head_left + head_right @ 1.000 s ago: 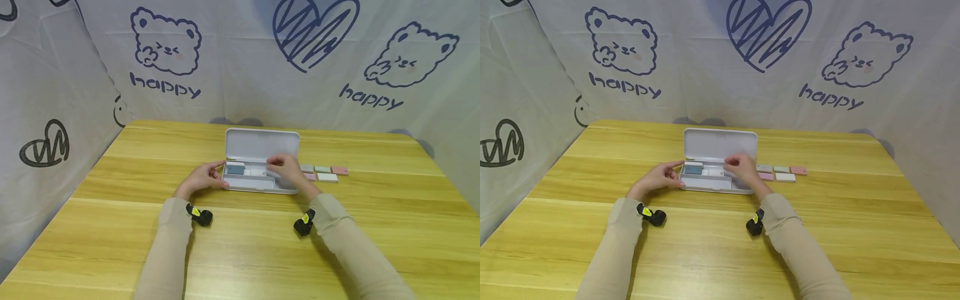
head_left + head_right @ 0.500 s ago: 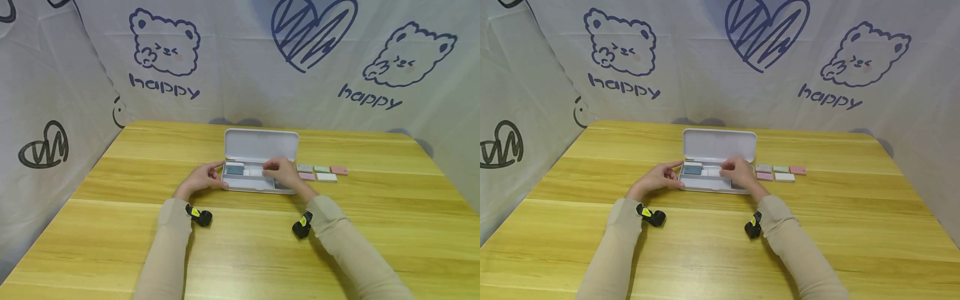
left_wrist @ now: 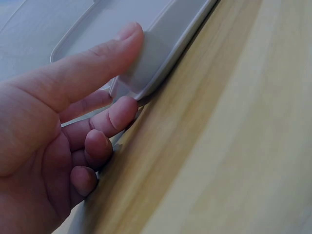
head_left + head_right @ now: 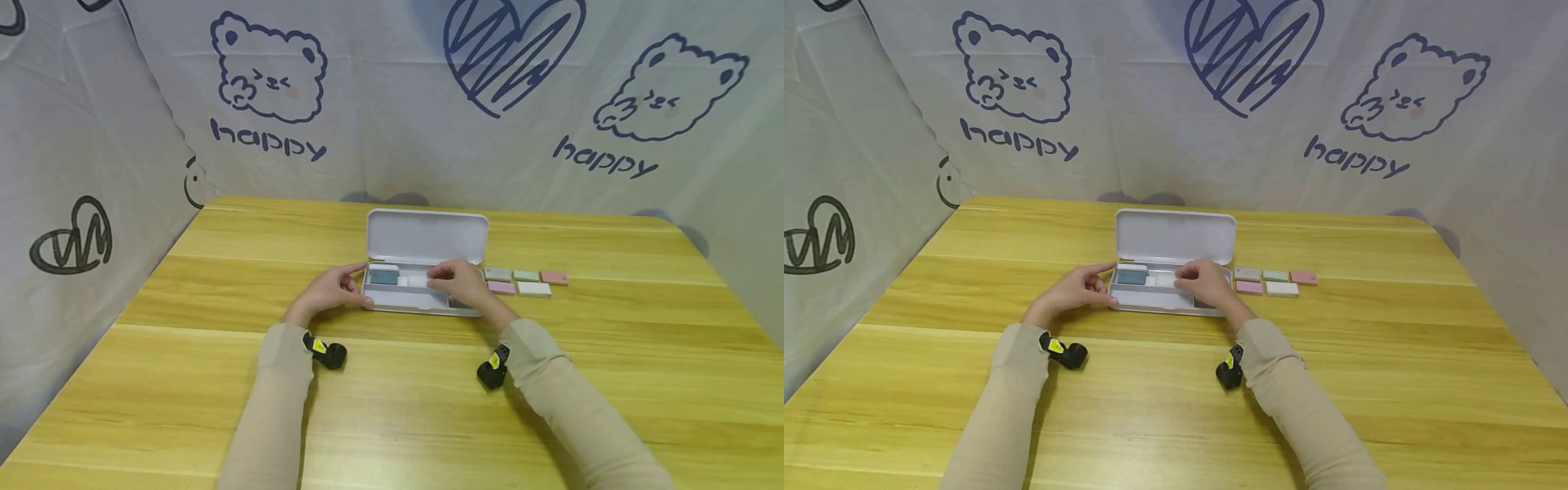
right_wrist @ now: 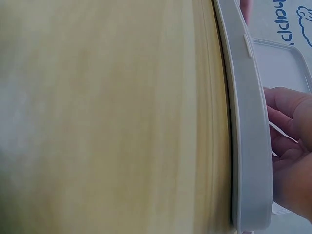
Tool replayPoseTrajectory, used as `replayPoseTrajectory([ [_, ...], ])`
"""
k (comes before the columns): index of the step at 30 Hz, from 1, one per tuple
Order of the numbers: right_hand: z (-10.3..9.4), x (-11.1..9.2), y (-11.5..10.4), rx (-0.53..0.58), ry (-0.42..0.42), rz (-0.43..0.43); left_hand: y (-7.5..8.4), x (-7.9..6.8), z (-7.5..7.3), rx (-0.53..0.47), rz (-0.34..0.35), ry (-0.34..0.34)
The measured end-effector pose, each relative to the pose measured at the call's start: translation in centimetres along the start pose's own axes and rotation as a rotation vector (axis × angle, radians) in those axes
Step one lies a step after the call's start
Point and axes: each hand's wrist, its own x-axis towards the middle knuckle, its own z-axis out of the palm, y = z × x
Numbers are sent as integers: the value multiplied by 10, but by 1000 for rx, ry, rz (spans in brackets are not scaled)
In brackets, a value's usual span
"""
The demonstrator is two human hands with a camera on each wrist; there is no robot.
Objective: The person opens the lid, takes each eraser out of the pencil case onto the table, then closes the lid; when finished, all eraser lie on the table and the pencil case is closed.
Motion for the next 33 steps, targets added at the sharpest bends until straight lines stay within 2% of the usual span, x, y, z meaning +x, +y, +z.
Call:
replayPoseTrajectory([
  [3, 0, 0, 0, 2, -4, -1, -4, 2, 0, 2, 2, -3],
  [11, 0, 0, -2, 20, -25, 13, -36, 20, 4, -2, 1, 11],
  [20, 0, 2, -2, 87, -32, 24, -38, 22, 3, 23, 9, 28],
  [21, 1, 3, -2, 92, -31, 31, -34, 20, 3, 22, 11, 24],
  [33, 1, 3, -5, 84, -7, 9, -37, 21, 3, 9, 0, 22],
])
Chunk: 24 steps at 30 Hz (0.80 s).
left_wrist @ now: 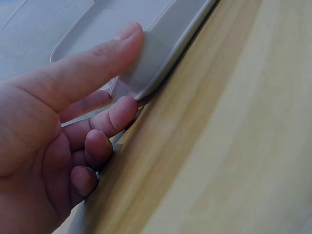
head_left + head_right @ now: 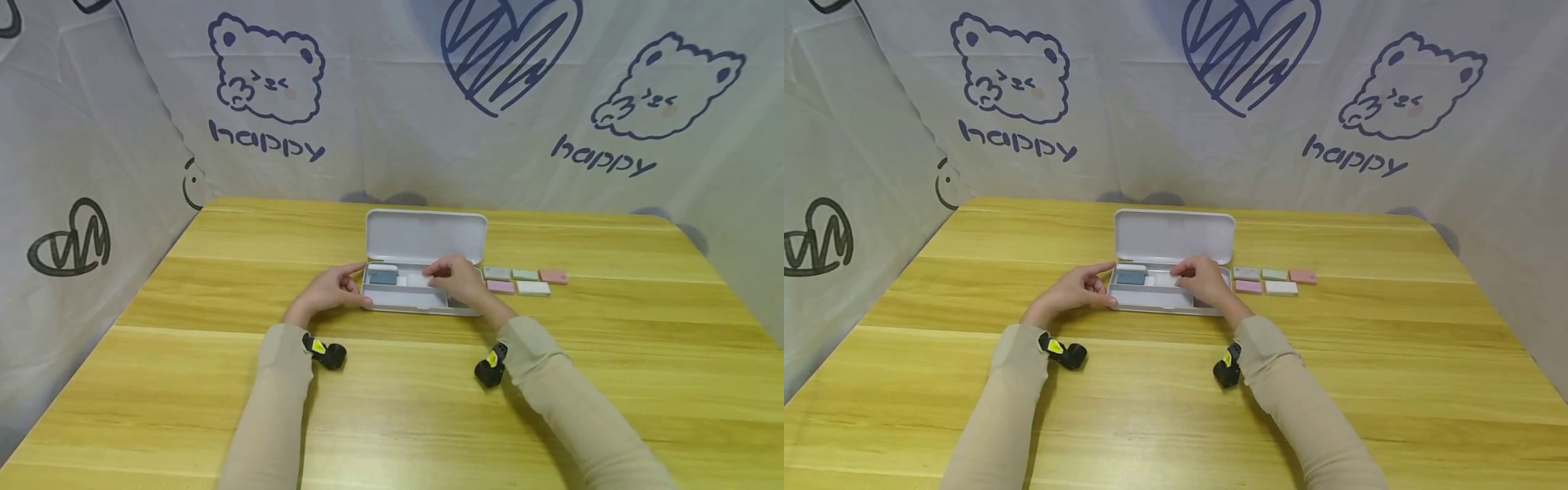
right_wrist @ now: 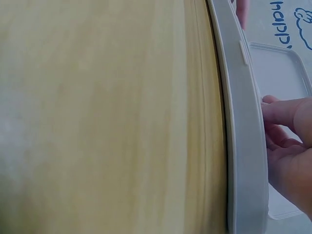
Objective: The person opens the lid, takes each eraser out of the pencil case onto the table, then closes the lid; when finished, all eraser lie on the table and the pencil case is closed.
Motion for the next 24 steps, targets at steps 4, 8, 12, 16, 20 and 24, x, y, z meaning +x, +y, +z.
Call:
replayPoseTrajectory([
  [4, 0, -1, 0, 17, 15, -13, 1, -1, 0, -16, -9, -3],
  [8, -1, -1, 0, 36, 39, -25, 3, -2, 1, -22, -10, -3],
  [12, -3, -2, 2, 97, 71, -30, 5, -2, 0, -25, -3, -3],
  [16, -5, -3, 3, 177, 83, -28, 6, -2, 0, -29, -14, -1],
  [20, -8, -4, 3, 225, 87, -19, 5, -2, 0, -29, -22, -1],
  [24, -11, -6, 5, 255, 96, 20, 3, -1, 0, -26, -14, -2],
])
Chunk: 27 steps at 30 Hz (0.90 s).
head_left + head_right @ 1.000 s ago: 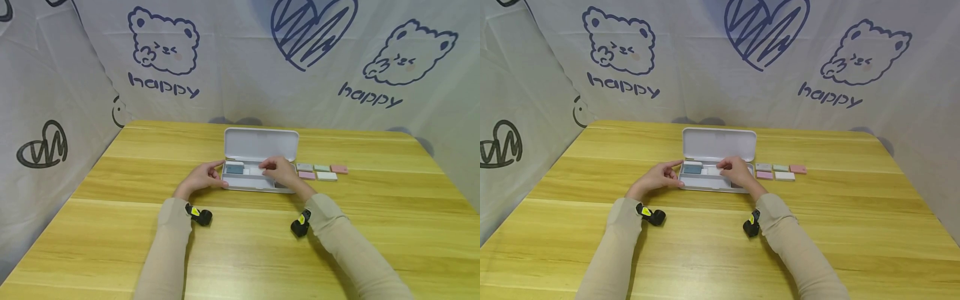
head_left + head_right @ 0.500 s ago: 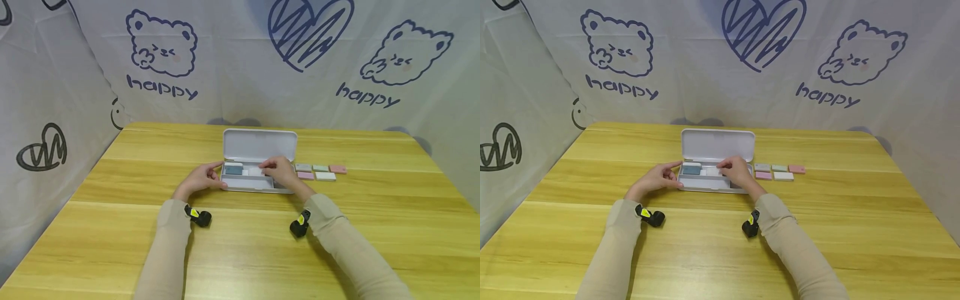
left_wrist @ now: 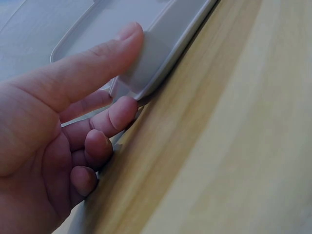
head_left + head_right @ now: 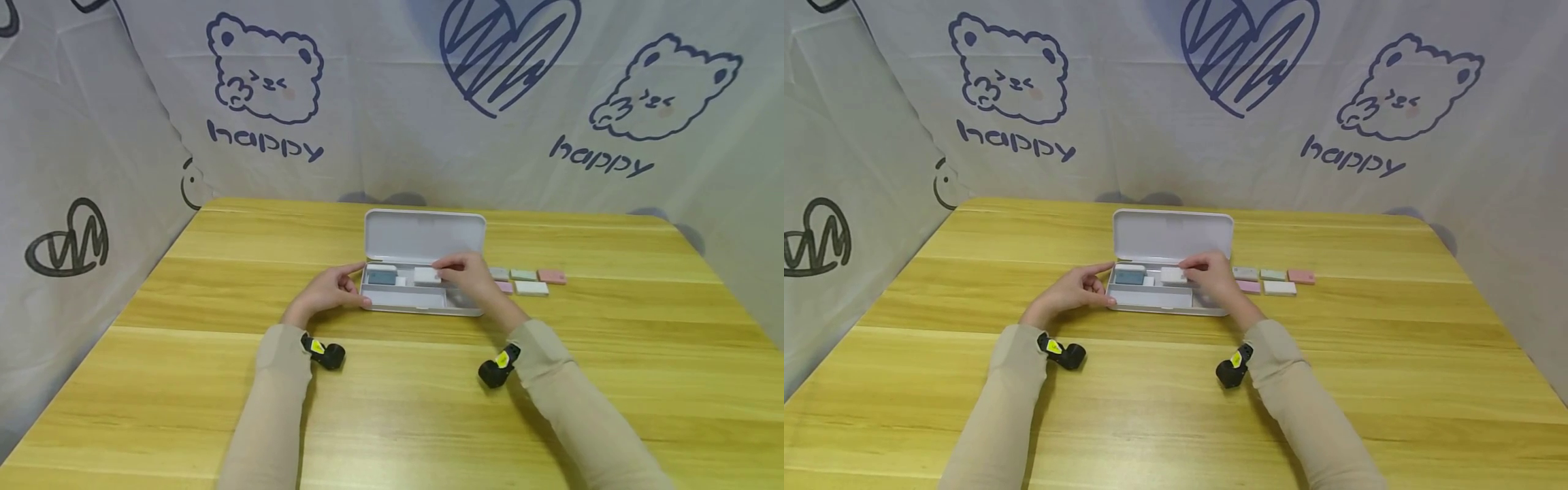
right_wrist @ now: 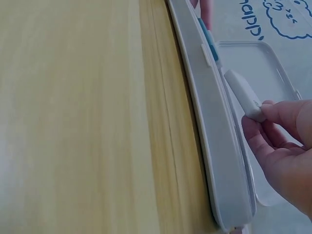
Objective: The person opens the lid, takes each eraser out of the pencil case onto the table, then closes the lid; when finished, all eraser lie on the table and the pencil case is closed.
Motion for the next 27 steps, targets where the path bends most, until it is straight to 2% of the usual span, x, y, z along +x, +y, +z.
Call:
replayPoseTrajectory([
  [17, -26, -15, 11, 86, 15, 59, -2, 2, 1, 20, 7, -1],
  [27, -44, -26, 18, 102, 31, 25, -3, 2, 1, 16, -1, 4],
])
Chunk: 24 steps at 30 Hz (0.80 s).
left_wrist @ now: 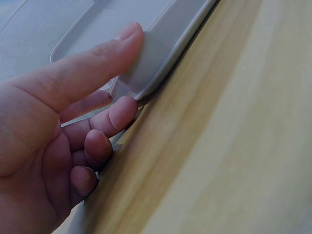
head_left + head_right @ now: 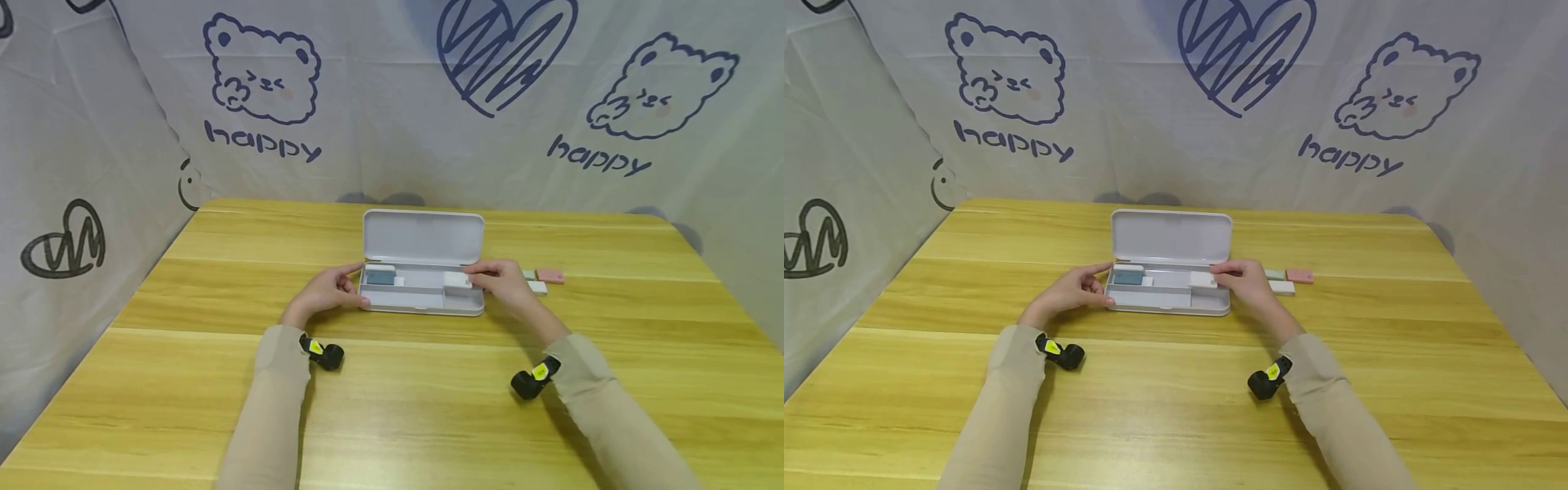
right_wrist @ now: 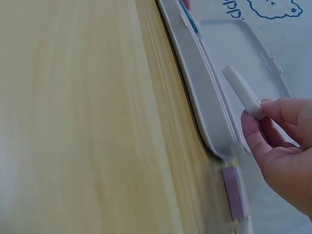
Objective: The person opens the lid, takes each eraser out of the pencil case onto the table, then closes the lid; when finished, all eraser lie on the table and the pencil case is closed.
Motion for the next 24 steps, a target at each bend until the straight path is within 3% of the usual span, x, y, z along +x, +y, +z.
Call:
replayPoseTrajectory([
  [10, -21, -13, 4, 143, 6, 37, -1, -1, 0, -6, 1, -2],
  [17, -40, -22, 6, 47, 44, 43, -1, -1, 0, -2, -1, -5],
  [24, -58, -30, 10, 38, 71, 29, 2, -2, -1, -4, -2, -5],
])
